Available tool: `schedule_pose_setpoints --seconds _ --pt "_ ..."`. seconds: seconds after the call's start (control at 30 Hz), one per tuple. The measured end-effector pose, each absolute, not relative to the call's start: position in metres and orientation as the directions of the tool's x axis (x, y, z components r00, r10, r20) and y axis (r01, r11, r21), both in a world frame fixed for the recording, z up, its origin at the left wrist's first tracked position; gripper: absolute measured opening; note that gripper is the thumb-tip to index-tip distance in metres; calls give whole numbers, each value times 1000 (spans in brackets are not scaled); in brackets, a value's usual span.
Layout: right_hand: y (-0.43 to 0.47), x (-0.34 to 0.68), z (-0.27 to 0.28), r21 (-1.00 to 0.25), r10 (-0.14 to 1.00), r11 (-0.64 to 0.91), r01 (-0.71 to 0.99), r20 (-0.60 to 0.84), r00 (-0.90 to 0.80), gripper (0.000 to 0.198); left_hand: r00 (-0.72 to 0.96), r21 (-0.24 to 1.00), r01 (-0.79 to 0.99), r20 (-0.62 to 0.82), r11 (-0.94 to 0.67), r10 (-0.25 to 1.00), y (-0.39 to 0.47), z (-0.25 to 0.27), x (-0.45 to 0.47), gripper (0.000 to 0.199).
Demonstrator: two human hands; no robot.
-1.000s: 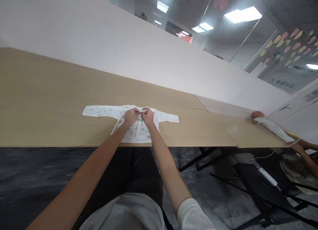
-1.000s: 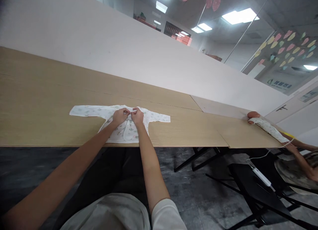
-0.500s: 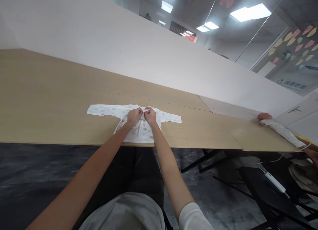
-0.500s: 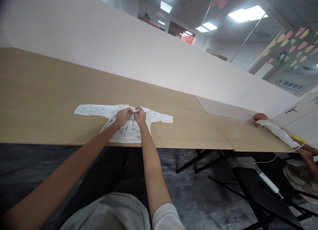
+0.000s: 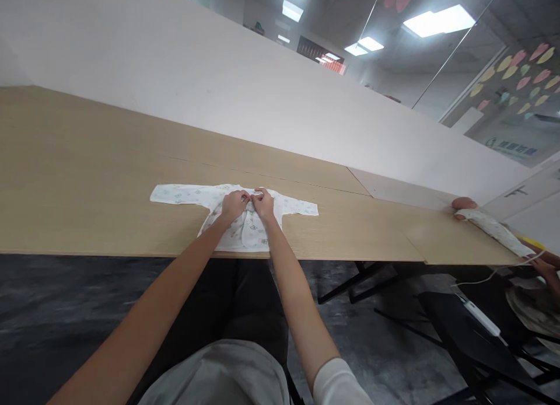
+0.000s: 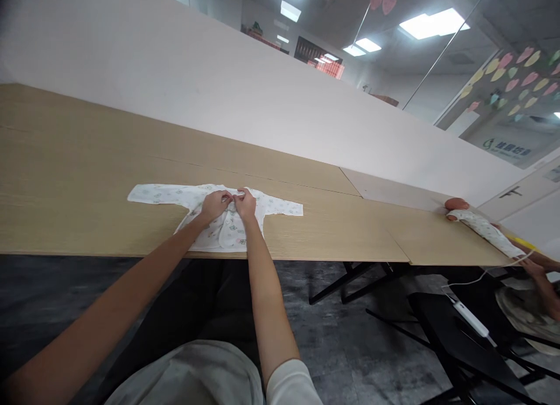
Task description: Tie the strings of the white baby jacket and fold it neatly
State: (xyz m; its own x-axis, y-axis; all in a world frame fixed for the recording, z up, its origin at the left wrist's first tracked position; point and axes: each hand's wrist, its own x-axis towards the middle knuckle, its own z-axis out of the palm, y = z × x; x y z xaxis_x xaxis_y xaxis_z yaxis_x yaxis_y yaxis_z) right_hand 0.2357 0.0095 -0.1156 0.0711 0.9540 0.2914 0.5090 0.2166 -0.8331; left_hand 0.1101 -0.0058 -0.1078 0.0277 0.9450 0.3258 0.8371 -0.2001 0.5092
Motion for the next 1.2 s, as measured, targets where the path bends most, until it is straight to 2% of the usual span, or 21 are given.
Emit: schedule_pose_setpoints --seconds 0.2,0.43,0.7,0.8,1.0,1.2 --pt "7 235 -114 -820 958 220 528 283 41 30 22 478 859 324 -184 946 -6 -109 110 29" --pt "7 232 -114 -789 942 247 563 331 50 21 58 480 848 332 -222 941 -7 -110 109 34" --pt "17 234 -118 -882 971 146 448 214 104 40 126 467 842 315 -269 941 -7 -111 107 36" --pt "18 235 -119 -883 972 150 445 214 96 41 144 453 844 323 -287 935 -8 -112 106 36" --pt "18 233 -121 -855 949 186 485 284 136 36 165 473 826 318 -307 934 -8 -114 108 37" --pt "20 233 -120 -861 952 158 483 263 158 19 147 494 821 300 -285 942 -7 -114 109 35"
